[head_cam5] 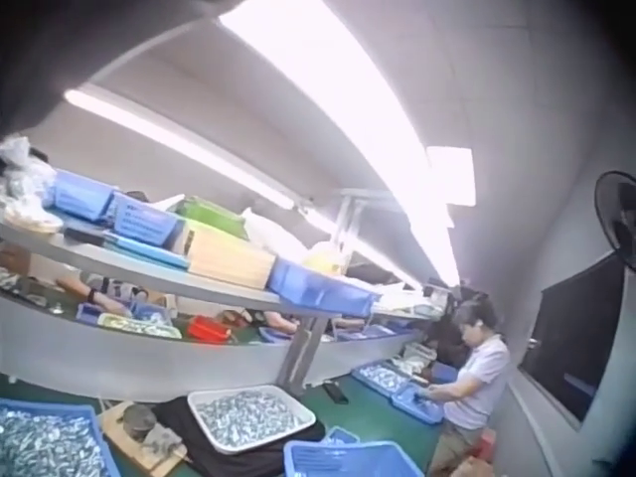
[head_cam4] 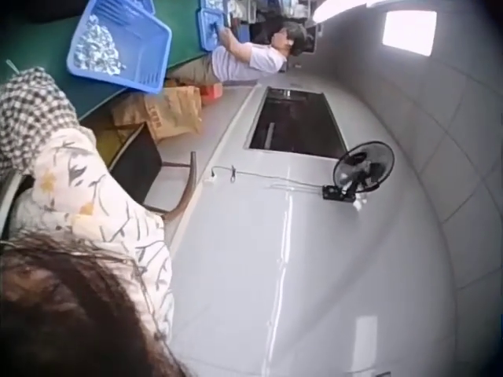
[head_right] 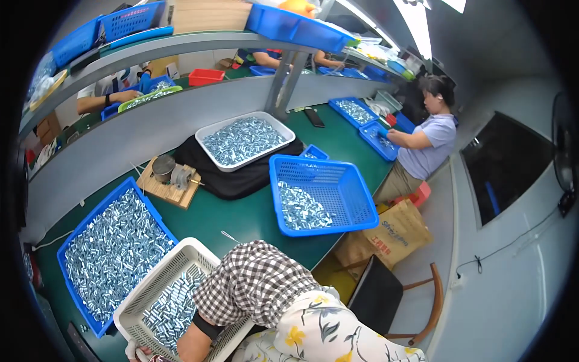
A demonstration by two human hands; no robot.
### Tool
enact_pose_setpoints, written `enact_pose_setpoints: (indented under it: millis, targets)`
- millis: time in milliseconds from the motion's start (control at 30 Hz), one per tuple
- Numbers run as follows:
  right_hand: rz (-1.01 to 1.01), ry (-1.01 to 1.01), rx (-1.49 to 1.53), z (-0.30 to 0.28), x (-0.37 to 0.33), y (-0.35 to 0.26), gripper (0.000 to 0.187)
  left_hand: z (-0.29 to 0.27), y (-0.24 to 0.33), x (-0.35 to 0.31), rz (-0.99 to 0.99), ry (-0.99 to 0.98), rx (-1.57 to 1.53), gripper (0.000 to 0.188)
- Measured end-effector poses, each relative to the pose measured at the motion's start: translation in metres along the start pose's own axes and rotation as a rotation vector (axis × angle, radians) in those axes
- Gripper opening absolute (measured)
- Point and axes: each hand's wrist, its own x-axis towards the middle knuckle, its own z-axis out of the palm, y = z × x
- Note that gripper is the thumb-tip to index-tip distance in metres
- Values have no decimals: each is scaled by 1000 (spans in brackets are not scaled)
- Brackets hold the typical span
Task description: Sorting and inspecting small hardware components in a tray at a workstation.
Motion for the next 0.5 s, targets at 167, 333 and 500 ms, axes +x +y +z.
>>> enact_pose_setpoints:
  millis: [167,333,500]
  targets:
    - [33,-81,202,-41,12,8,10,-3,-21,-7,208,87,-11,38]
    - [474,314,135,-94,0,78,9,-33,20,7,-687,-261,-259,19]
    - [643,317,-270,-110,-35,159,15,-18,29,12,-641,-272,-315,21]
